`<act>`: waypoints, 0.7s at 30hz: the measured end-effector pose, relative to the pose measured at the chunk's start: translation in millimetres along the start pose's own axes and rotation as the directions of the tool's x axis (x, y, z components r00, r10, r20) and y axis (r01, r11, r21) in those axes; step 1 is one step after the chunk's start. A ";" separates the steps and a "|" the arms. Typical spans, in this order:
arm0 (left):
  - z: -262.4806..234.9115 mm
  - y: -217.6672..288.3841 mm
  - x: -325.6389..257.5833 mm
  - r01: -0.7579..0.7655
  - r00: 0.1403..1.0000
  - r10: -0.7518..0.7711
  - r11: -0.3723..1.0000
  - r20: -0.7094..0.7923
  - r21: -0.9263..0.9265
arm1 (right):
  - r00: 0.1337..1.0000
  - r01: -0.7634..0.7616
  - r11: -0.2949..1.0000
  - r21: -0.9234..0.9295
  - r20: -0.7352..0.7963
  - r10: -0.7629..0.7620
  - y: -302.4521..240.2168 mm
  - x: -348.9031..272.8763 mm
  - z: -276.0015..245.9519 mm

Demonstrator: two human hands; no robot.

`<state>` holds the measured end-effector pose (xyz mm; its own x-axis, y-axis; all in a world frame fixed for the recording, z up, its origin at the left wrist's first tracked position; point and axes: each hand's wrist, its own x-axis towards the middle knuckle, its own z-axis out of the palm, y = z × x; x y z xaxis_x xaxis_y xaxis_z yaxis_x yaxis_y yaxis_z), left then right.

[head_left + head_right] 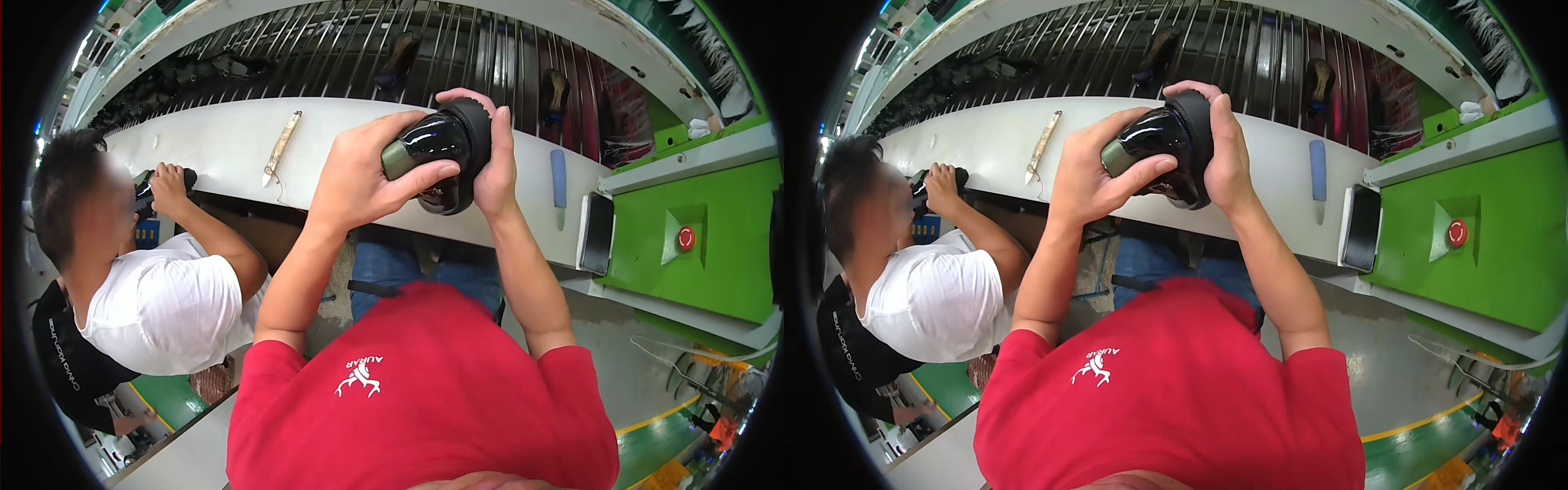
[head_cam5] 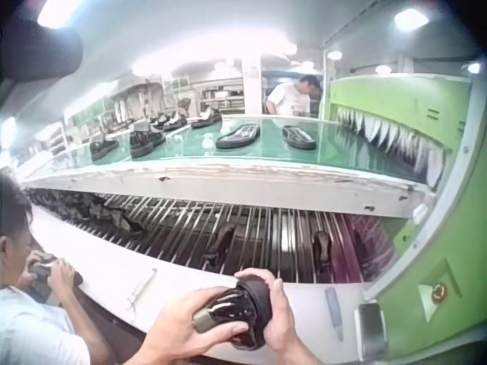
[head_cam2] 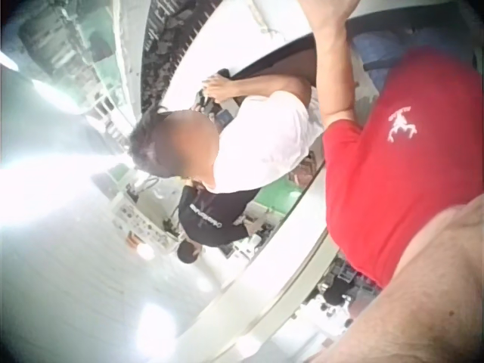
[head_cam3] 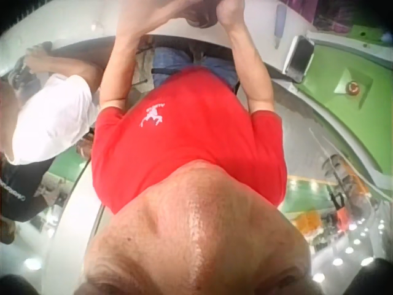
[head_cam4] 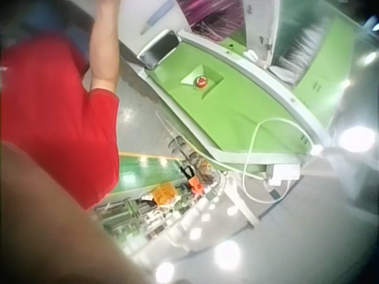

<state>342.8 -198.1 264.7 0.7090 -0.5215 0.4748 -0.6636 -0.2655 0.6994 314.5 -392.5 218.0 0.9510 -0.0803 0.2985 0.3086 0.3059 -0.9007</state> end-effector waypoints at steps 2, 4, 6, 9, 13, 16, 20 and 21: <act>-3.8 4.3 -0.6 0.009 0.999 -0.012 0.997 0.045 0.070 | 1.000 0.006 1.000 -0.026 -0.001 -0.006 0.2 -0.9 -3.0; -7.0 5.3 1.3 0.009 0.998 -0.014 0.997 0.069 0.075 | 0.997 0.005 1.000 0.011 -0.077 -0.004 2.1 -1.9 -2.5; -7.5 5.9 2.3 0.002 0.996 -0.008 0.997 0.084 0.078 | 0.994 0.011 1.000 0.017 -0.113 -0.009 2.1 -3.7 -2.9; -6.5 7.2 2.6 0.006 0.995 -0.014 0.997 0.100 0.079 | 0.994 0.039 0.999 -0.036 -0.105 -0.042 0.5 -6.6 -4.3; -6.5 6.8 3.9 0.017 0.994 -0.026 0.997 0.107 0.075 | 0.991 0.035 0.999 -0.019 -0.127 -0.037 2.2 -5.4 -5.5; -3.3 5.8 5.8 -0.045 0.994 0.037 0.996 0.101 0.078 | 0.992 0.069 0.990 -0.122 -0.098 -0.081 -0.8 -7.4 -6.8; -0.2 12.7 9.5 -0.063 0.993 0.051 0.991 0.103 0.114 | 0.994 0.093 0.956 -0.278 -0.032 -0.106 -11.0 -9.3 -13.2; 1.1 13.8 9.3 -0.066 0.993 0.054 0.991 0.103 0.115 | 0.995 0.089 0.948 -0.307 -0.021 -0.100 -12.7 -10.8 -15.5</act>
<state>340.0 -207.4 278.2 0.6435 -0.6161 0.4543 -0.7321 -0.3222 0.6001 300.6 -410.3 221.3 0.9155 -0.1302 0.3806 0.3829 -0.0083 -0.9238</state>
